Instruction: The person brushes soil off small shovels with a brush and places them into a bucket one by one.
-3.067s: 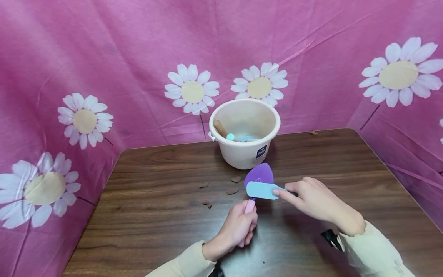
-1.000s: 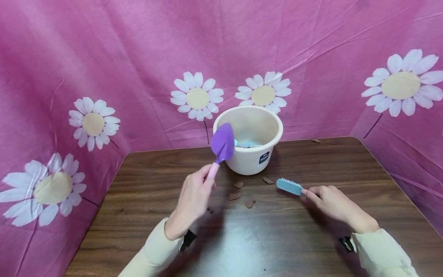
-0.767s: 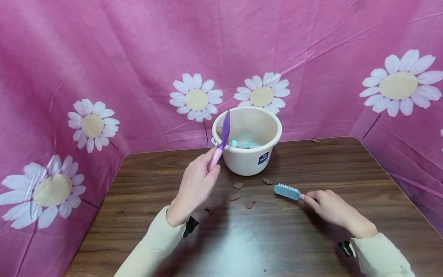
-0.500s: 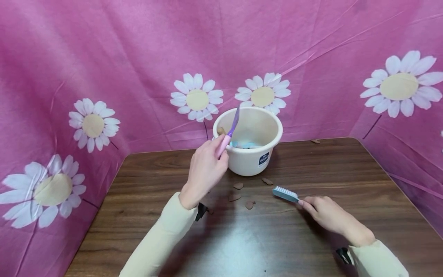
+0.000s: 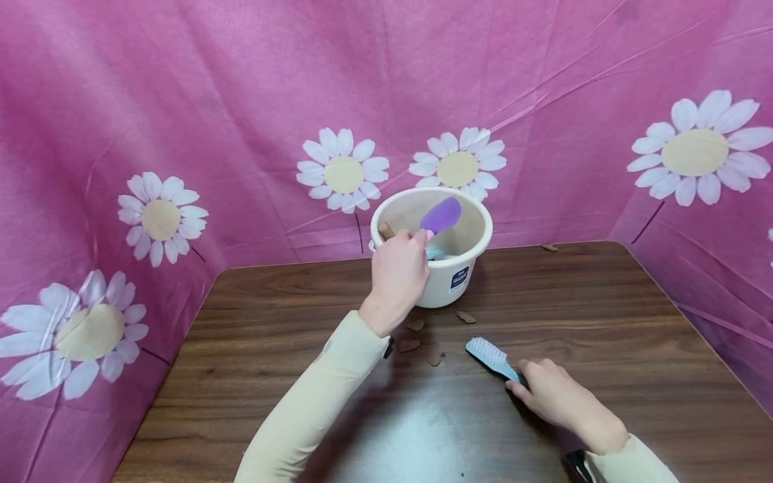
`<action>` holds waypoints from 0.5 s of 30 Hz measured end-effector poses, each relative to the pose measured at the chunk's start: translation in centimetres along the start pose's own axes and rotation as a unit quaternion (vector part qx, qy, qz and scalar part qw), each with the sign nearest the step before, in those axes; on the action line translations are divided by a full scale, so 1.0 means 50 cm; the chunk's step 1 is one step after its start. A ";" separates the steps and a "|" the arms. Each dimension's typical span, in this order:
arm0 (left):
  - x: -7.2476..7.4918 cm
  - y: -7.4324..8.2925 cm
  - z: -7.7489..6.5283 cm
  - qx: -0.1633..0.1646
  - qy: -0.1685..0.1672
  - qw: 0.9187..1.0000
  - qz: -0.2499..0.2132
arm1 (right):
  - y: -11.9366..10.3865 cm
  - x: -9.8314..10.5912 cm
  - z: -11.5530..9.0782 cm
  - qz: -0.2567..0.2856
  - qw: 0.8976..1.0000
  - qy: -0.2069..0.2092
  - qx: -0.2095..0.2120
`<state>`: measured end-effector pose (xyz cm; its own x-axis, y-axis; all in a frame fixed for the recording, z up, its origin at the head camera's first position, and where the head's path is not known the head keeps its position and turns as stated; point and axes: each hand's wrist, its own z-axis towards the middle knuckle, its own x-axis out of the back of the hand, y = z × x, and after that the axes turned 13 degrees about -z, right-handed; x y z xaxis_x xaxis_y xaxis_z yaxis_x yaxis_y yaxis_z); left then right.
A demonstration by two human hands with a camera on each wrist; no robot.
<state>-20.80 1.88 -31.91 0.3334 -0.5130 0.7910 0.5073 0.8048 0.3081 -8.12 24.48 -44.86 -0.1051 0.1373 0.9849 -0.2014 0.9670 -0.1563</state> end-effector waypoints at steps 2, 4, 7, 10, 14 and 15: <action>-0.011 0.007 0.009 0.004 -0.013 1.000 0.015 | -0.012 -0.001 0.000 -0.002 1.000 -0.002 -0.008; -0.022 0.013 0.017 0.008 -0.027 0.999 0.030 | -0.023 0.000 -0.001 -0.003 1.000 -0.011 -0.018; -0.034 0.020 0.026 0.006 -0.043 0.998 0.055 | -0.038 0.002 -0.002 -0.007 0.999 -0.021 -0.028; -0.044 0.025 0.034 0.005 -0.060 0.996 0.063 | -0.049 0.003 -0.002 -0.008 0.999 -0.029 -0.033; -0.053 0.028 0.037 0.019 -0.081 0.996 0.044 | -0.058 0.003 -0.001 -0.004 0.999 -0.036 -0.034; -0.053 0.028 0.038 0.024 -0.084 0.996 0.034 | -0.059 0.003 -0.001 -0.003 0.999 -0.037 -0.036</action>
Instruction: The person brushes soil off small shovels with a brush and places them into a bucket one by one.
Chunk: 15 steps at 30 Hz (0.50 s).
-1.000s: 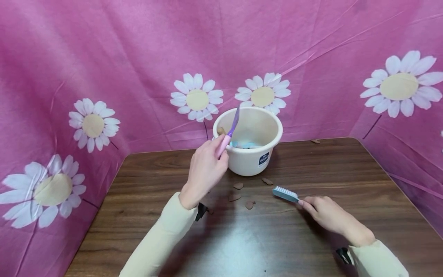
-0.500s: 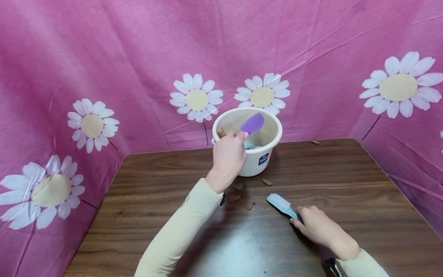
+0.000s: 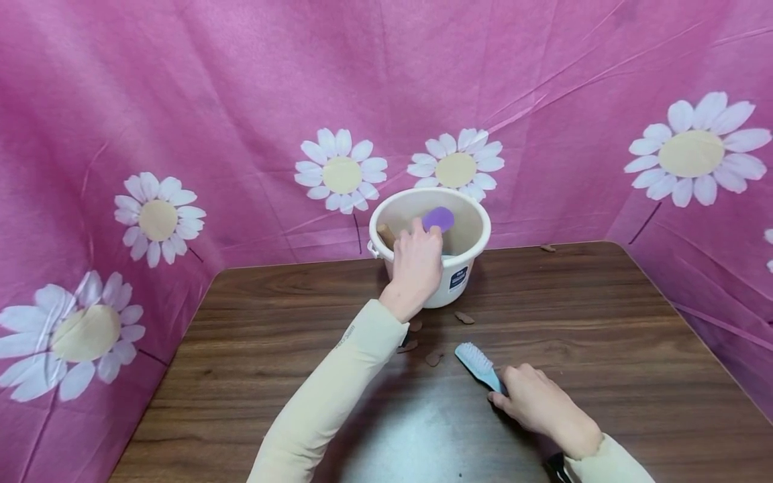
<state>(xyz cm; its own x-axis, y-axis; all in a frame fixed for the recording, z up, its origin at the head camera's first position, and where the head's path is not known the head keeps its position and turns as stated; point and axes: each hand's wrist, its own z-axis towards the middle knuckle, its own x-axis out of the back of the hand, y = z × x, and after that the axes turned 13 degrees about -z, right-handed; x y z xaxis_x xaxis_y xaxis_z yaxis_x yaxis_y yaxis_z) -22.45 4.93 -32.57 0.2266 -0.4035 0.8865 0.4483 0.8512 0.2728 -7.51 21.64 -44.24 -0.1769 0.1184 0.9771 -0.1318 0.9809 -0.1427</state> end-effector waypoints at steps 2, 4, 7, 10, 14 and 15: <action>0.002 -0.001 -0.001 0.005 -0.003 1.000 -0.018 | -0.002 0.000 0.002 -0.001 1.000 0.002 0.003; 0.007 -0.004 -0.004 0.010 -0.007 0.999 -0.047 | -0.003 0.000 0.003 0.000 1.000 0.002 0.002; 0.018 -0.010 -0.009 0.014 -0.007 0.996 -0.090 | -0.005 0.000 0.004 0.009 1.000 -0.007 0.000; 0.031 -0.019 -0.016 0.017 0.005 0.990 -0.137 | -0.004 0.002 0.005 0.021 1.000 -0.020 -0.004; 0.050 -0.037 -0.029 0.013 0.027 0.984 -0.173 | 0.008 0.009 0.004 0.014 1.000 -0.018 0.005; 0.055 -0.043 -0.033 0.012 0.031 0.983 -0.179 | 0.012 0.012 0.004 0.012 1.000 -0.018 0.006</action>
<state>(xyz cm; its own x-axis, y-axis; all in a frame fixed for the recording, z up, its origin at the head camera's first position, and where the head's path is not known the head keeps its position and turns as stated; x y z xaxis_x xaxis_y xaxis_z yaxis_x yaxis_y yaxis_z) -21.35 1.45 -31.36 0.1107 -0.6978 0.7077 0.4887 0.6583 0.5726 -7.88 22.28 -43.79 -0.2145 0.1354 0.9673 -0.1397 0.9759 -0.1676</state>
